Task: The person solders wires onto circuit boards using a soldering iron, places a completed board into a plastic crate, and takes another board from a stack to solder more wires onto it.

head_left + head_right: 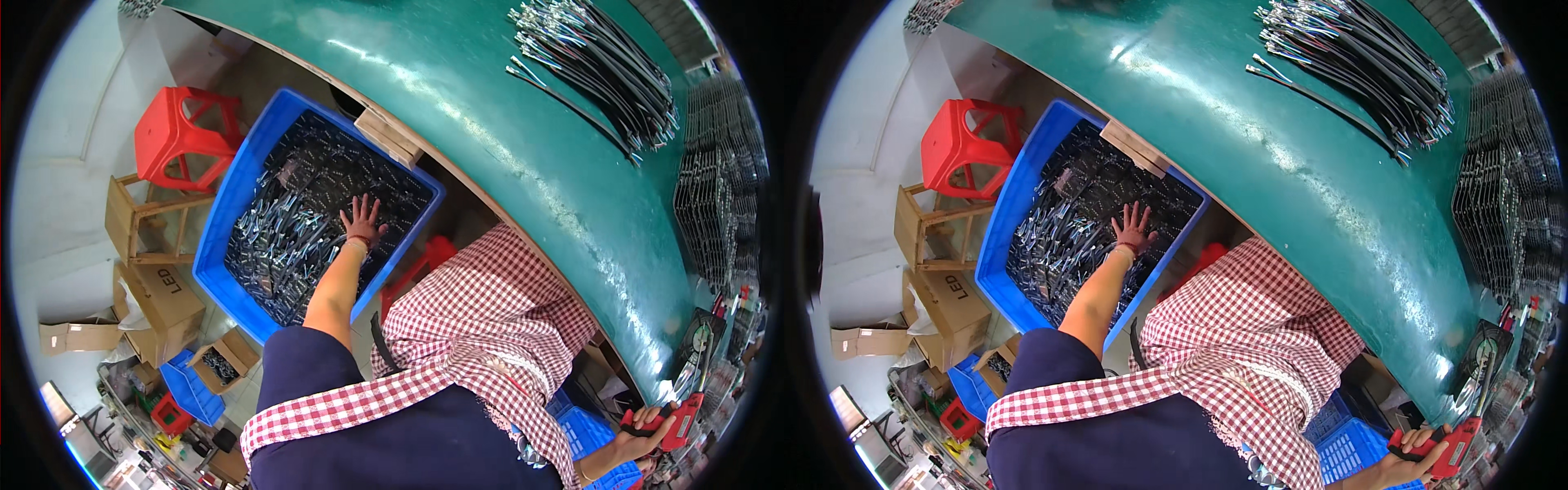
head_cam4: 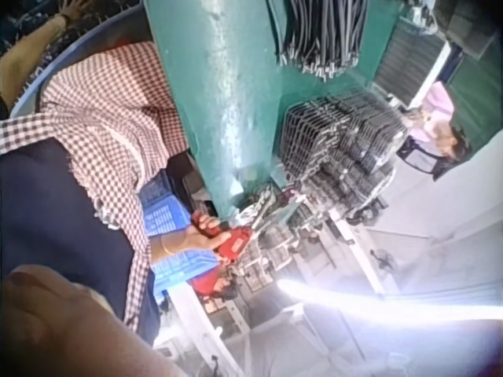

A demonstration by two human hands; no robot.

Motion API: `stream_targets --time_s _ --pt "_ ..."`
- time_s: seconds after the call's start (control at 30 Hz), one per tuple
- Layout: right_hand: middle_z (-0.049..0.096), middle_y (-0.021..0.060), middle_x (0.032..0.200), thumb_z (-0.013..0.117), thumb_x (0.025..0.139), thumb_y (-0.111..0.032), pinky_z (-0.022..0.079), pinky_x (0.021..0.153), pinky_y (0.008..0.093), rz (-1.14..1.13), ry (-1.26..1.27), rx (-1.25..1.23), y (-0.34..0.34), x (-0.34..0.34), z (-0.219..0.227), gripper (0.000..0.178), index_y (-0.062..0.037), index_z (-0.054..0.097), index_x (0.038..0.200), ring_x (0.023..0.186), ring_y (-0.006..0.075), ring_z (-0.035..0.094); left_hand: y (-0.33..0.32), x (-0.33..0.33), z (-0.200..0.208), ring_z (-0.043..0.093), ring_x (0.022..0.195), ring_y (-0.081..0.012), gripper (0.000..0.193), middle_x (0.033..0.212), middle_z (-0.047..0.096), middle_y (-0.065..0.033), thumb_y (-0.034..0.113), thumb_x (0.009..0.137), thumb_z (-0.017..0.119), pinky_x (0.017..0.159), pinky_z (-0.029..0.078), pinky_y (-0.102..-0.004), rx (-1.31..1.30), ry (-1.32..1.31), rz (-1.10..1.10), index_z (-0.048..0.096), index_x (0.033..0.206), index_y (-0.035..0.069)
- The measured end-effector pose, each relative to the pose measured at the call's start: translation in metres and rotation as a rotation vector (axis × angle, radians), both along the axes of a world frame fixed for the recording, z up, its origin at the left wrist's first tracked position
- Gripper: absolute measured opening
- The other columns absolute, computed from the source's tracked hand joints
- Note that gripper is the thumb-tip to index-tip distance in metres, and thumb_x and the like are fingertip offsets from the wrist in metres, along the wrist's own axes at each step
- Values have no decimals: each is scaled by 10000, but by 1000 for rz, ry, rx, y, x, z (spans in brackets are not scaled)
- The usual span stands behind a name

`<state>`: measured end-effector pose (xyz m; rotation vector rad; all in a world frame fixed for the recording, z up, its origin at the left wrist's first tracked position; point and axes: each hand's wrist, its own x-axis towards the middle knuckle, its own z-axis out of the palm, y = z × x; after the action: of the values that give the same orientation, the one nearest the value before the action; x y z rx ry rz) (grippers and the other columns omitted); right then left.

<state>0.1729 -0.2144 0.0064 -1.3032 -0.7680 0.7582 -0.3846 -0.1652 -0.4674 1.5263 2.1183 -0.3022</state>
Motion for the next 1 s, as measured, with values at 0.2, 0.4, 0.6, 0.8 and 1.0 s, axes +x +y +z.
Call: stream_targets --time_s 0.2,0.4,0.6,0.8,1.0 --pt "394 19 630 474 1006 -254 300 474 220 -75 -19 -8 -5 -6 0 318 -14 467 1214 481 79 341 -16 -14 1 22 1471 -333 828 1588 75 -167 547 869 514 1109 28 -652 215 248 110 196 1522 148" --pt "424 32 629 472 1007 -246 320 440 208 -84 -5 17 6 -21 2 330 10 458 1214 452 83 362 -12 -4 -14 30 1459 -388 906 1568 53 -250 593 869 484 1097 166 -631 66 172 416 144 1520 63" --pt "419 22 624 437 1020 -270 324 438 201 -84 -5 55 5 -24 6 333 -1 454 1215 453 75 362 23 17 -27 72 1445 -409 942 1548 137 -251 628 828 533 1077 224 -620 2 366 589 203 1502 59" --pt "447 14 616 437 1017 -300 353 425 222 -171 82 116 -6 -13 -11 322 -38 468 1202 436 77 384 42 11 36 57 1434 -431 1086 1564 101 -209 779 727 535 1028 162 -723 -232 144 528 149 1523 149" --pt "466 24 590 452 1008 -294 380 414 228 -325 128 183 -8 -7 -12 315 -29 481 1177 414 79 402 65 51 278 619 1077 -255 520 1171 639 -159 422 923 549 911 493 -370 -626 -829 -53 588 1252 22"
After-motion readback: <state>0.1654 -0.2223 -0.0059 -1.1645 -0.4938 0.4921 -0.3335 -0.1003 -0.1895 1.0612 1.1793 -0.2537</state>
